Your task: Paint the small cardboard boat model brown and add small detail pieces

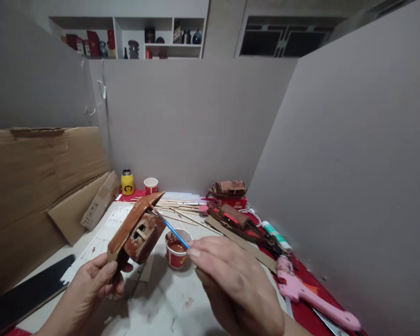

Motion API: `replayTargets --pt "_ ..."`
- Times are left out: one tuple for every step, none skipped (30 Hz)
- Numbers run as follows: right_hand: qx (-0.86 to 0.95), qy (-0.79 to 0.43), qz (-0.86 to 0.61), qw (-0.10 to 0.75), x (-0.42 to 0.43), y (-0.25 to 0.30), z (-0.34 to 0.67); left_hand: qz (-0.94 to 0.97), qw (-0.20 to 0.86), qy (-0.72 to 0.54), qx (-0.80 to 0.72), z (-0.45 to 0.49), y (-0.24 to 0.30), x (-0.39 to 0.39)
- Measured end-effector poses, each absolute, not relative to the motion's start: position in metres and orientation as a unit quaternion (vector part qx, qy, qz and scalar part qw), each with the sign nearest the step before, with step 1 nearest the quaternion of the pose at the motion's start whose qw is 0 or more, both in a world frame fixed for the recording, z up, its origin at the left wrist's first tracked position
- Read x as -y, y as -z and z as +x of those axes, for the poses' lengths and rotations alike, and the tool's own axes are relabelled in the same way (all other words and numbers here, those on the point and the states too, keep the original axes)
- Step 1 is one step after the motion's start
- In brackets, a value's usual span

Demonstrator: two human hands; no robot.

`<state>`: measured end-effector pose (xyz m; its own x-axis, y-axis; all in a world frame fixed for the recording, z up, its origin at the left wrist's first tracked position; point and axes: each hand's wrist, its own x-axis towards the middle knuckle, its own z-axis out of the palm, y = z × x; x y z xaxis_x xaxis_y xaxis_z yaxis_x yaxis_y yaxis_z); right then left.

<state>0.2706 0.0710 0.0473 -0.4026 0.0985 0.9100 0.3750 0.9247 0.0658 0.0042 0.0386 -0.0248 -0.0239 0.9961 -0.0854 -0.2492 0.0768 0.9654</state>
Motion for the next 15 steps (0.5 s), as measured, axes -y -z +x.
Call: replayTargets --pt "0.819 0.136 -0.151 0.537 -0.072 -0.049 0.273 0.404 0.57 -0.548 -0.46 0.004 0.024 -0.039" --pt "0.812 0.14 -0.155 0.545 -0.073 -0.05 0.273 0.403 0.57 -0.55 -0.458 0.004 0.025 -0.039" --pt "0.807 0.142 -0.155 0.551 -0.074 -0.05 0.273 0.403 0.569 -0.553 -0.457 0.005 0.025 -0.039" --pt "0.806 0.143 -0.153 0.553 -0.075 -0.05 0.271 0.401 0.567 -0.557 -0.455 0.005 0.026 -0.04" --pt "0.808 0.142 -0.147 0.552 -0.076 -0.05 0.27 0.398 0.567 -0.562 -0.452 0.005 0.026 -0.04" --pt "0.811 0.141 -0.138 0.551 -0.078 -0.05 0.268 0.396 0.565 -0.567 -0.449 0.005 0.026 -0.041" --pt "0.815 0.138 -0.129 0.548 -0.079 -0.051 0.266 0.394 0.565 -0.571 -0.446 0.005 0.027 -0.041" --pt "0.816 0.135 -0.123 0.548 -0.081 -0.051 0.265 0.393 0.566 -0.573 -0.443 0.005 0.026 -0.041" --pt "0.816 0.136 -0.117 0.55 -0.083 -0.051 0.266 0.393 0.568 -0.573 -0.44 0.005 0.026 -0.041" --pt "0.815 0.139 -0.113 0.552 -0.086 -0.051 0.267 0.394 0.571 -0.572 -0.438 0.005 0.025 -0.042" --pt "0.812 0.146 -0.113 0.554 -0.089 -0.051 0.269 0.396 0.572 -0.571 -0.436 0.005 0.025 -0.042" --pt "0.808 0.154 -0.119 0.557 -0.093 -0.051 0.272 0.398 0.573 -0.57 -0.433 0.005 0.024 -0.042" --pt "0.802 0.161 -0.129 0.56 -0.096 -0.05 0.275 0.4 0.574 -0.569 -0.431 0.005 0.024 -0.042" --pt "0.797 0.164 -0.143 0.563 -0.098 -0.049 0.278 0.402 0.573 -0.569 -0.431 0.005 0.024 -0.042" --pt "0.79 0.164 -0.159 0.57 -0.099 -0.049 0.28 0.404 0.571 -0.569 -0.432 0.004 0.024 -0.042"
